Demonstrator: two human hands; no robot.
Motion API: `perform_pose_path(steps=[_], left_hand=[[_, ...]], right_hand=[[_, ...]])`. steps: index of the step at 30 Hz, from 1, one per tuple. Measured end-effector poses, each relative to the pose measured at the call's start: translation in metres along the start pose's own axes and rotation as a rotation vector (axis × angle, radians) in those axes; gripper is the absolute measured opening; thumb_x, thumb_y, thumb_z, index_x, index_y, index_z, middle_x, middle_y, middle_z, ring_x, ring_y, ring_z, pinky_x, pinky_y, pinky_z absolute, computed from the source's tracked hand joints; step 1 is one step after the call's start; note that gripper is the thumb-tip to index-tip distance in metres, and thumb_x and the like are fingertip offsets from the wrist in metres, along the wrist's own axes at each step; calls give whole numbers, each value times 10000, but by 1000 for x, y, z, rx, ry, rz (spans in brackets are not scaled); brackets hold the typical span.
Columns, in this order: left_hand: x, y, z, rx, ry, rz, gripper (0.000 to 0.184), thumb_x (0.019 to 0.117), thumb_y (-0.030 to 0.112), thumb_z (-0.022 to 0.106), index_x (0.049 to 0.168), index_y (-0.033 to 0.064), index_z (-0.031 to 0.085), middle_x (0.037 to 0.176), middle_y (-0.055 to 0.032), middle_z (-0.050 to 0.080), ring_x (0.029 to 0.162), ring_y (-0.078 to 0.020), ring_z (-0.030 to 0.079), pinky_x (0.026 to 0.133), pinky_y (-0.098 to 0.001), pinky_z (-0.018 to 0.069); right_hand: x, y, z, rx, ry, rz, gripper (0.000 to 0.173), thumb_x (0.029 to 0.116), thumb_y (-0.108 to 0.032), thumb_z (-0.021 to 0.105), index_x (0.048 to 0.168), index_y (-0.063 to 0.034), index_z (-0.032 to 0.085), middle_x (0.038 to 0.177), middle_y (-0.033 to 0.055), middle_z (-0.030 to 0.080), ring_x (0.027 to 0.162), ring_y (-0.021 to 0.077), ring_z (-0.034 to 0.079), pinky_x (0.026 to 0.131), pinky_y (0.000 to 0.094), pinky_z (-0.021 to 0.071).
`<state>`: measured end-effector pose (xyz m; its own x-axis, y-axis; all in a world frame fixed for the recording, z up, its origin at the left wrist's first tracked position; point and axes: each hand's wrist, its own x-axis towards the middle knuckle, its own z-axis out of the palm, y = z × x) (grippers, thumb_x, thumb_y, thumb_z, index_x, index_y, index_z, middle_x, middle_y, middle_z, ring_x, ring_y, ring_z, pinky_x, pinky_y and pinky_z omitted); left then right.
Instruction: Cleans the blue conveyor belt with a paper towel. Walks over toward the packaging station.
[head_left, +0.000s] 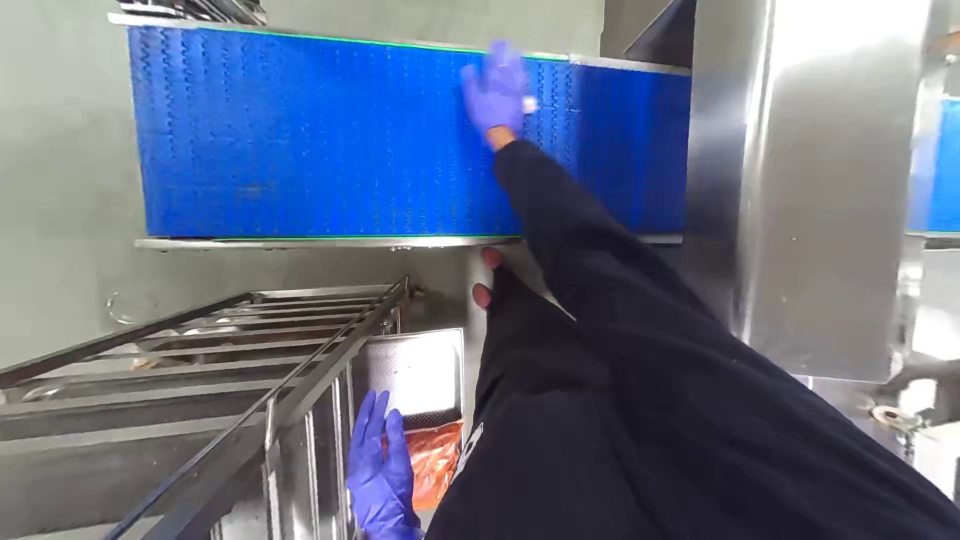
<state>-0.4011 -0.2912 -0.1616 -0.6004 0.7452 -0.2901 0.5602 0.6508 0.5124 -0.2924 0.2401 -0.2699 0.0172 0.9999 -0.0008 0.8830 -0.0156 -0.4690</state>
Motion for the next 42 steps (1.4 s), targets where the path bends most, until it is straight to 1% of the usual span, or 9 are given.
perform_pose_path(steps=[3,7,14,17,24,29,32,38,42], left_hand=[[15,15,-7,3,-18,29,445,1042,286,470,1294,-20,673,1442,-237,570,1396,-391,496,1184,-507,357],[27,22,-13,-3,-43,78,450,1040,283,470,1286,-35,672,1433,-254,570,1387,-393,505,1179,-499,365],[27,12,-13,9,-74,62,428,1034,260,483,1293,-23,674,1438,-236,574,1397,-392,496,1185,-503,356],[29,17,-13,17,-102,55,443,1040,267,458,1302,-24,666,1460,-238,554,1410,-406,476,1191,-528,338],[33,17,-8,9,-86,106,439,1041,270,464,1294,-26,670,1441,-234,571,1398,-381,496,1185,-500,362],[32,23,-15,-26,-4,162,436,1038,267,484,1269,-48,678,1415,-238,592,1394,-361,505,1200,-453,348],[24,19,-16,-32,-13,142,422,1034,248,488,1265,-49,680,1412,-241,593,1387,-366,513,1191,-464,360],[9,6,-21,-36,47,162,406,1030,230,491,1261,-41,687,1405,-233,602,1385,-361,518,1195,-455,357],[5,2,-15,-41,31,172,400,1041,237,495,1278,-25,682,1412,-211,605,1378,-344,530,1183,-467,378]], right_hand=[[-84,-75,42,24,-237,-341,731,1031,-567,439,1607,-128,344,1673,69,313,1567,271,220,1280,476,152],[-162,-40,13,-2,-416,-492,663,1075,-517,389,1621,-148,317,1693,10,271,1578,228,180,1285,448,129],[-133,188,-98,-151,133,458,693,1068,-498,350,1607,-64,311,1668,171,283,1550,375,228,1245,577,194],[-81,201,-109,-153,212,664,768,1062,-558,314,1605,-17,276,1674,213,233,1558,390,190,1255,535,166],[-125,-46,18,81,-250,-241,718,1013,-559,487,1577,-123,405,1654,73,352,1550,252,263,1269,460,217],[-134,-60,34,24,-477,-703,671,1050,-522,452,1608,-163,353,1675,11,315,1564,208,229,1284,413,166],[-71,10,-9,-81,-252,-457,637,1056,-512,413,1601,-185,376,1668,22,331,1553,239,262,1267,478,209],[-35,194,-125,43,215,629,610,1093,-433,335,1583,-70,365,1614,178,388,1502,329,358,1215,510,293],[-89,181,-95,-131,222,437,678,1064,-488,319,1581,-52,361,1649,172,325,1543,339,262,1261,519,189]])
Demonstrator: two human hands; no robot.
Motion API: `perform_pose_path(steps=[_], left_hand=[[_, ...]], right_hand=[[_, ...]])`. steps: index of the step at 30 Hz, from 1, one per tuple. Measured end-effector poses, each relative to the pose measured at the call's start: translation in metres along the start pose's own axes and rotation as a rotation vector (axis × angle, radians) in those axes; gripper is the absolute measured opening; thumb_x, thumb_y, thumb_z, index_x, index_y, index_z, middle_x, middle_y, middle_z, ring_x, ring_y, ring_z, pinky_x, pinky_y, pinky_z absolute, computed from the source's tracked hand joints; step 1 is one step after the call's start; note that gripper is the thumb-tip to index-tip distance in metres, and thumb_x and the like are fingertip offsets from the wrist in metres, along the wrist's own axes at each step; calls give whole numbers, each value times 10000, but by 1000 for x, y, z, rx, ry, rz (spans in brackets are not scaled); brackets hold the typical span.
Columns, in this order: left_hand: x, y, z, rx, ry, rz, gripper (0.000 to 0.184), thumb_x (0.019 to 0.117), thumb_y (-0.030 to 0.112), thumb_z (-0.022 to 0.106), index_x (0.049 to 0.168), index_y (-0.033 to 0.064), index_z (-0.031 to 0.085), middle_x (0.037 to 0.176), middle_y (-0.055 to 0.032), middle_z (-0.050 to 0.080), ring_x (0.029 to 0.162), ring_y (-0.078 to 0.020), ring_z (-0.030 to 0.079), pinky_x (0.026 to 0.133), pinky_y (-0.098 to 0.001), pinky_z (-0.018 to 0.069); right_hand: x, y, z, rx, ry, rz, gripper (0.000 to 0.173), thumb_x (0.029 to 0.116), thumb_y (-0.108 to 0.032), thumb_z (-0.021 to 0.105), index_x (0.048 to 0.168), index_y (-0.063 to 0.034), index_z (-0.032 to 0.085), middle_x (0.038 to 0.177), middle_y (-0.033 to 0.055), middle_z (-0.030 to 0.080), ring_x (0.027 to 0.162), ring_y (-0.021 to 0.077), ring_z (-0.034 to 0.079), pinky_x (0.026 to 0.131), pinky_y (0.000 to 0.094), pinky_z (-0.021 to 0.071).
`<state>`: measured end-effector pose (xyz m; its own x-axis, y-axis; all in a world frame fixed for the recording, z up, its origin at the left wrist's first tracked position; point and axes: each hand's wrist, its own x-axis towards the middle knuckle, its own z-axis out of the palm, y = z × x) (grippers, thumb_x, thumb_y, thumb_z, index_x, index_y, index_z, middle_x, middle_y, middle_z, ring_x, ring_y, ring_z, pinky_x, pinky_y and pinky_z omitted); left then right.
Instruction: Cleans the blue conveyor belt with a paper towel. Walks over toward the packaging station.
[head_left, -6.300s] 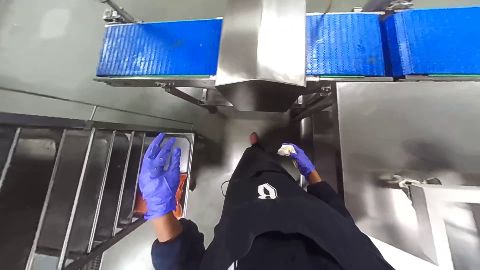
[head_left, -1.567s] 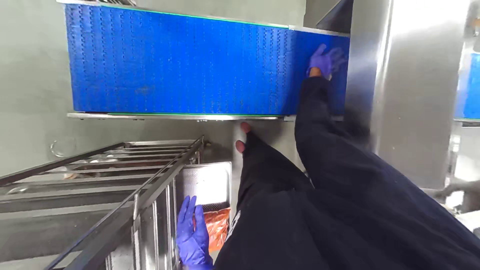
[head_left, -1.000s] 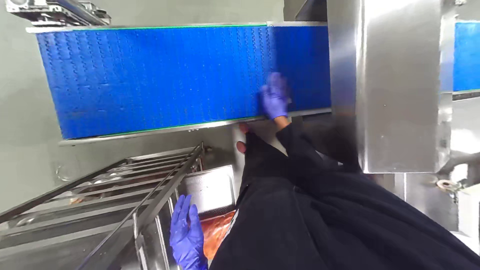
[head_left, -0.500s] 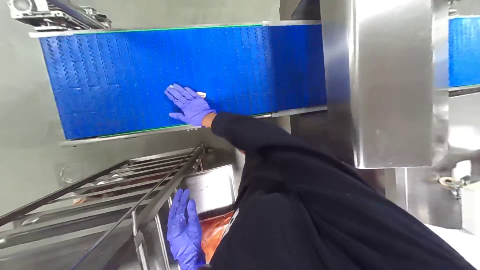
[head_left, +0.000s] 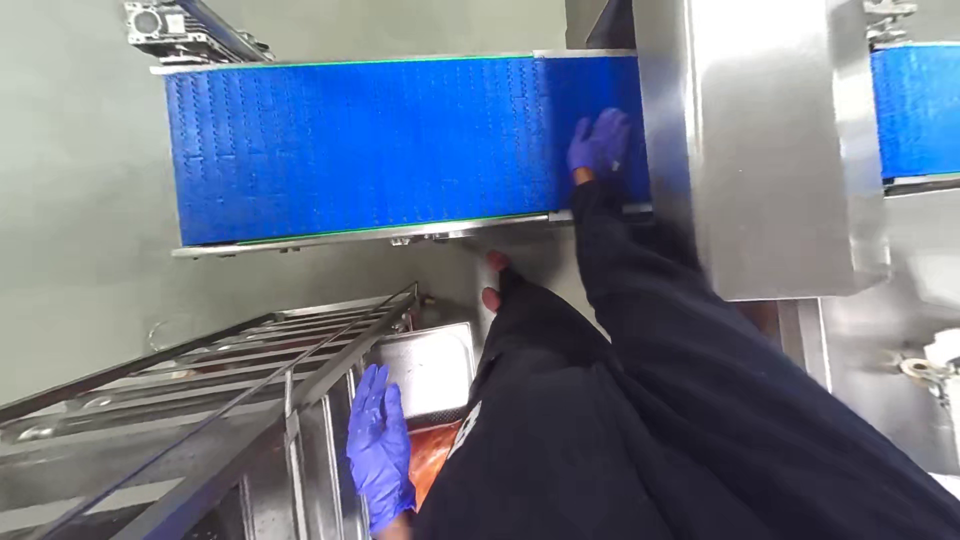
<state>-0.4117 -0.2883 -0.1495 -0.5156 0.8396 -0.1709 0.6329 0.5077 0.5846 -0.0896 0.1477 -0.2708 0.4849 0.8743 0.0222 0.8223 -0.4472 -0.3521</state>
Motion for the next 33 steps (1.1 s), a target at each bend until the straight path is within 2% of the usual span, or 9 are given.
perform_pose_path(steps=[5,8,14,17,22,24,27,30,33], left_hand=[[12,6,2,1,-20,126,430,1055,311,481,1306,23,679,1433,-178,599,1391,-315,521,1181,-465,384],[13,14,0,-62,41,201,401,1047,274,502,1270,1,694,1406,-194,614,1378,-300,535,1182,-430,383],[-30,-18,4,-73,43,96,402,1034,264,516,1252,-23,696,1397,-193,621,1372,-312,542,1183,-439,390],[-45,-30,2,-47,13,-4,424,1040,278,493,1282,-17,678,1416,-199,605,1369,-336,540,1168,-481,396],[-29,-26,3,-5,30,0,410,1048,272,504,1295,-8,674,1417,-201,604,1376,-348,531,1176,-501,384],[-17,-13,6,7,33,35,419,1050,284,493,1295,-2,677,1411,-192,612,1380,-334,531,1180,-489,383],[-1,10,15,-8,36,97,425,1043,303,497,1280,7,690,1401,-164,628,1376,-300,541,1184,-450,387],[3,23,23,-44,13,136,390,1034,274,529,1262,10,703,1384,-158,640,1354,-275,563,1173,-415,407],[0,29,27,-38,-15,106,393,1027,268,525,1258,4,705,1382,-158,643,1351,-284,565,1174,-428,401]], right_hand=[[-196,-92,23,127,-423,-654,695,1046,-538,450,1623,-176,312,1694,51,263,1565,291,216,1256,543,205],[-211,-85,14,96,-524,-790,658,1067,-501,429,1628,-182,302,1702,12,246,1576,257,187,1276,498,154],[-86,42,-13,49,-107,-140,709,1059,-501,358,1615,-67,289,1681,165,254,1565,363,191,1259,568,161],[-64,30,-4,24,-49,56,800,1030,-566,358,1627,-51,228,1696,188,180,1571,389,131,1260,564,123],[-174,-96,21,181,-366,-576,719,1032,-524,485,1602,-110,343,1679,122,281,1555,330,233,1250,552,214],[-214,-127,40,150,-514,-844,753,1028,-560,477,1621,-129,305,1693,78,261,1565,281,217,1273,499,168],[-195,-146,54,91,-561,-1057,676,1071,-526,386,1622,-141,310,1693,39,268,1577,236,186,1285,451,131],[-111,-125,39,154,-373,-714,610,1041,-488,462,1562,-171,442,1648,47,368,1534,275,295,1249,500,244],[-7,-56,14,146,-81,-185,660,1047,-479,403,1582,-94,381,1648,142,340,1542,330,267,1258,530,206]])
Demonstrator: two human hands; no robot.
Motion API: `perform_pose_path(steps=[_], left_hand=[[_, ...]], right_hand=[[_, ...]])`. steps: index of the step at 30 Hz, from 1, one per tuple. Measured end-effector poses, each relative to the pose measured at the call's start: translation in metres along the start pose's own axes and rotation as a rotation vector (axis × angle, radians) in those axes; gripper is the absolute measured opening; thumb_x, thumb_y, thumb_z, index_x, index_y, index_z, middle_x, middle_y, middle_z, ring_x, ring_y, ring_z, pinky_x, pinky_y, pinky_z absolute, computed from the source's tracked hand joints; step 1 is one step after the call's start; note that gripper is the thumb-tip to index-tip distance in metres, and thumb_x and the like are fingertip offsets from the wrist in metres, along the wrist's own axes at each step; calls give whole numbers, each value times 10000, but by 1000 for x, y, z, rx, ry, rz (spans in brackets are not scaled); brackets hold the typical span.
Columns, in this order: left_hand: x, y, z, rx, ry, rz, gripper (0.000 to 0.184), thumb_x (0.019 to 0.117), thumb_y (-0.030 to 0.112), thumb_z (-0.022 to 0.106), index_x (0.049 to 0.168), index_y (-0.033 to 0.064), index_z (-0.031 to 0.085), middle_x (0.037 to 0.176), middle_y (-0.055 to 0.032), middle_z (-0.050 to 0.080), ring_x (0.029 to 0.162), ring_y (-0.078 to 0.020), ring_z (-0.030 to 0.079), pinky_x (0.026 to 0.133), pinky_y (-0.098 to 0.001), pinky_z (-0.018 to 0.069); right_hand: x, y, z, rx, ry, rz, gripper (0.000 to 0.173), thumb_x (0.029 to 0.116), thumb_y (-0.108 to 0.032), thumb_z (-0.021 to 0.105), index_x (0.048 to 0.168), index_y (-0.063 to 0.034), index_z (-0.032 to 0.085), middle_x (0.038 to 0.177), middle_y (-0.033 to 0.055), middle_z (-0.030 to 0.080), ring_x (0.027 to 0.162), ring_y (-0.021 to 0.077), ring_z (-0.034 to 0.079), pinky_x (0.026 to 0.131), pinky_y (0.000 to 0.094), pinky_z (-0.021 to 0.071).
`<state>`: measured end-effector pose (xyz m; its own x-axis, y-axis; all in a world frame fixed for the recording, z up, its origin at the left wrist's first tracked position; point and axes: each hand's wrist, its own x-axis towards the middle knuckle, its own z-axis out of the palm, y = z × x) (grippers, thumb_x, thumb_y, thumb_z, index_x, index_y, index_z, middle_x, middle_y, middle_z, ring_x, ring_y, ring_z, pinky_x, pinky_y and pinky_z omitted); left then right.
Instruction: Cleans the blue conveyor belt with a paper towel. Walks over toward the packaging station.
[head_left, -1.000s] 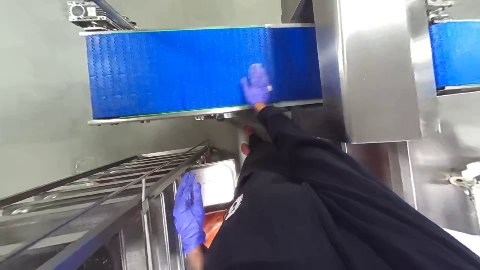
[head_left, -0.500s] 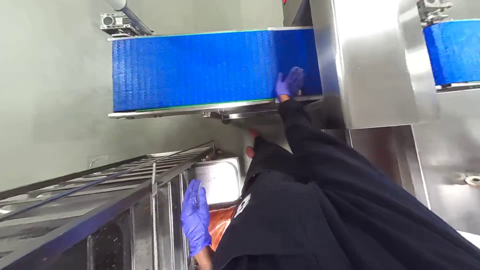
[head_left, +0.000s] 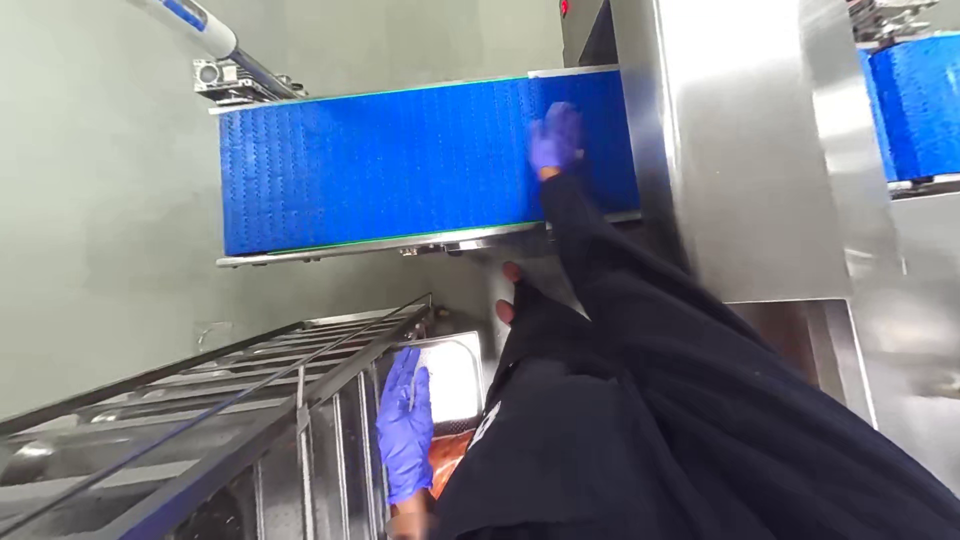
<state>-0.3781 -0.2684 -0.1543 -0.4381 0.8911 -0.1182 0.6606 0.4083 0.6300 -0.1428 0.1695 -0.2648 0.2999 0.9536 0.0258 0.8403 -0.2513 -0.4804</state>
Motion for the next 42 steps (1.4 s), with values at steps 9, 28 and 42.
perform_pose_path(steps=[9,28,42], left_hand=[[3,-4,-14,36,54,-8,398,1042,270,511,1286,10,688,1393,-167,633,1358,-298,559,1169,-444,407],[11,9,9,-34,-11,25,403,1034,287,521,1278,19,697,1392,-136,640,1363,-252,557,1172,-408,415],[-50,-13,10,57,-39,-328,388,1024,184,507,1291,-50,664,1385,-253,610,1317,-426,565,1125,-561,420]], right_hand=[[-80,-6,10,11,-95,-65,789,1039,-550,402,1613,-28,262,1684,154,252,1569,329,192,1274,516,165],[-153,-81,49,-77,-476,-726,575,1109,-422,291,1632,-184,293,1696,-22,262,1579,198,174,1281,528,90],[83,-69,46,-50,6,-3,642,1078,-359,304,1623,-29,228,1685,163,241,1569,336,192,1267,550,133]])
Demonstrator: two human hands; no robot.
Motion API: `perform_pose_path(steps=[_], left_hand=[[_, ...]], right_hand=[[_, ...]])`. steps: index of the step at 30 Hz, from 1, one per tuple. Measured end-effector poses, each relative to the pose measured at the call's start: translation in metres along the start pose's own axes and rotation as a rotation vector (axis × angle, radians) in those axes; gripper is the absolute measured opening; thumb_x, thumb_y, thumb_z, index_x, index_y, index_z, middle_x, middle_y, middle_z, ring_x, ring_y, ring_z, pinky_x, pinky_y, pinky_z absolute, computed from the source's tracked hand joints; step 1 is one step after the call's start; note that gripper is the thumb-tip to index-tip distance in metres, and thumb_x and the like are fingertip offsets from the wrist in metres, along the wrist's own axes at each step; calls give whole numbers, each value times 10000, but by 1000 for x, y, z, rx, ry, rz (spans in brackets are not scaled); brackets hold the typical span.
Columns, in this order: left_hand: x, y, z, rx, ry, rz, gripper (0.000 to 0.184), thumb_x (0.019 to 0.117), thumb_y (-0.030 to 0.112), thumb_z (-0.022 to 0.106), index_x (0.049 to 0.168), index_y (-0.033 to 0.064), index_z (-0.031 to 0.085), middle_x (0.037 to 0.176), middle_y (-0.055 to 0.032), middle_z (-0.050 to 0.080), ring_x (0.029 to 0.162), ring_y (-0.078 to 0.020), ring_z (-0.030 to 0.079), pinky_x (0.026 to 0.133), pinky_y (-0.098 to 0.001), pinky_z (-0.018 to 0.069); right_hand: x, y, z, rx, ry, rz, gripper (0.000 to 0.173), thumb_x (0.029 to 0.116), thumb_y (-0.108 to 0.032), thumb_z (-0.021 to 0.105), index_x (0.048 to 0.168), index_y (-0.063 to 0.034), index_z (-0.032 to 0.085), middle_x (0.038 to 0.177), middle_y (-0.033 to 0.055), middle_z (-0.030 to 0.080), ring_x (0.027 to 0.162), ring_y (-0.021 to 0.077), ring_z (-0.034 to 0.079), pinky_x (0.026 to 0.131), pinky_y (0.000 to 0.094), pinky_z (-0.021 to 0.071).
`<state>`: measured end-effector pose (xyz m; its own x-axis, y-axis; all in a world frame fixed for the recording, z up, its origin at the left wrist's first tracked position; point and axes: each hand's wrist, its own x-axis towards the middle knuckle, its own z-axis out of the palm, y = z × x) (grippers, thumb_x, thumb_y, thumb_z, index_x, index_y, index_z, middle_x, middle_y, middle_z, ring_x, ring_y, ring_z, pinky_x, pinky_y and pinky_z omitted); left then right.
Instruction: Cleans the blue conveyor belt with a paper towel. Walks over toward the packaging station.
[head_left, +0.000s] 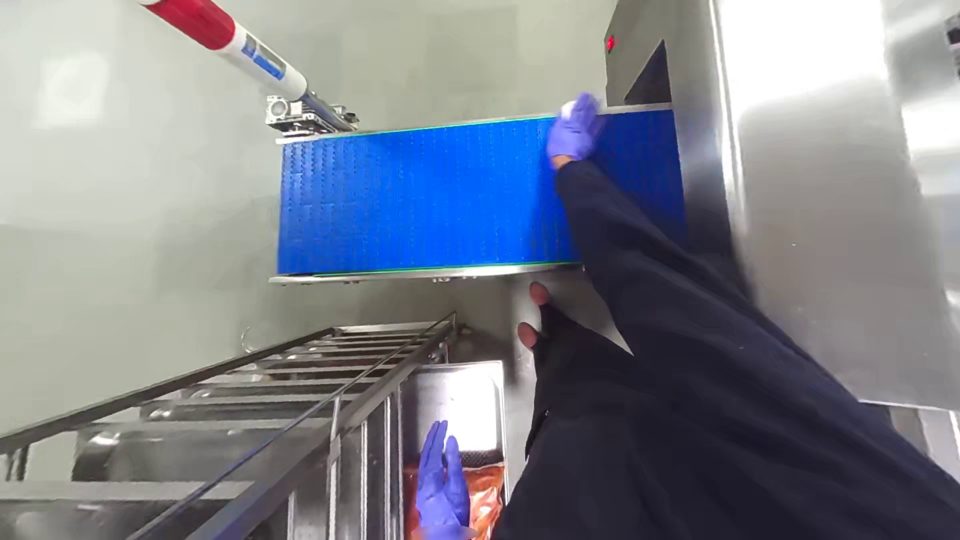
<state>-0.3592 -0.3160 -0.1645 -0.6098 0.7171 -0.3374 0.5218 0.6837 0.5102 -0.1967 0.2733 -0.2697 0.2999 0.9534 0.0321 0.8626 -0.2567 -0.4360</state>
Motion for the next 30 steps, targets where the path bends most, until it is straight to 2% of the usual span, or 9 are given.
perform_pose_path(steps=[3,6,9,12,19,24,26,28,30], left_hand=[[6,13,2,21,-19,-10,374,1028,185,515,1298,-24,669,1402,-226,608,1317,-388,576,1113,-541,442],[19,34,2,8,15,89,395,1026,240,504,1293,11,684,1388,-180,633,1327,-317,582,1133,-480,443],[30,52,8,-33,25,175,389,1023,243,517,1282,13,693,1372,-170,647,1325,-300,588,1138,-450,442],[30,53,14,-77,-5,204,367,1014,211,542,1279,9,694,1368,-172,648,1316,-286,596,1140,-426,445],[29,34,2,-89,6,237,364,1024,216,540,1281,4,689,1366,-166,651,1319,-290,593,1144,-442,440],[11,11,-16,-130,113,192,372,1026,219,540,1279,-13,683,1372,-185,643,1325,-320,585,1153,-468,424],[-2,-7,-12,-140,133,124,363,1027,217,545,1267,-12,691,1370,-186,644,1328,-327,581,1151,-478,425],[-14,-28,-11,-110,103,62,369,1032,235,540,1277,4,690,1373,-177,645,1321,-325,587,1141,-492,434],[-14,-40,-9,-76,62,57,390,1040,270,528,1294,19,683,1381,-176,639,1319,-325,587,1135,-507,436]], right_hand=[[-75,-101,46,92,-160,-387,600,1064,-379,397,1572,-60,380,1633,145,371,1529,327,307,1253,517,247],[-174,-142,67,91,-373,-704,578,1086,-387,400,1582,-90,382,1650,83,359,1550,255,271,1285,494,152],[-201,-125,55,19,-505,-822,564,1116,-357,314,1624,-115,291,1699,26,253,1586,215,147,1281,530,25],[-169,-73,30,-17,-386,-673,556,1107,-371,345,1612,-140,336,1684,5,295,1578,217,185,1270,592,45],[-102,78,-36,-34,-15,43,599,1078,-421,325,1617,-159,325,1679,47,304,1574,254,200,1250,648,27],[-122,141,-114,-79,-84,454,532,1111,-249,276,1581,-2,315,1598,228,388,1482,363,382,1194,519,307],[-123,133,-103,-121,35,458,559,1106,-319,261,1575,-30,359,1590,208,413,1483,353,383,1198,527,287],[-143,103,-75,-118,83,211,623,1070,-382,315,1580,-25,343,1626,218,345,1515,407,295,1220,606,211],[-174,53,-44,-34,-33,-103,614,1059,-408,406,1573,-75,366,1623,183,361,1492,406,327,1193,617,290]])
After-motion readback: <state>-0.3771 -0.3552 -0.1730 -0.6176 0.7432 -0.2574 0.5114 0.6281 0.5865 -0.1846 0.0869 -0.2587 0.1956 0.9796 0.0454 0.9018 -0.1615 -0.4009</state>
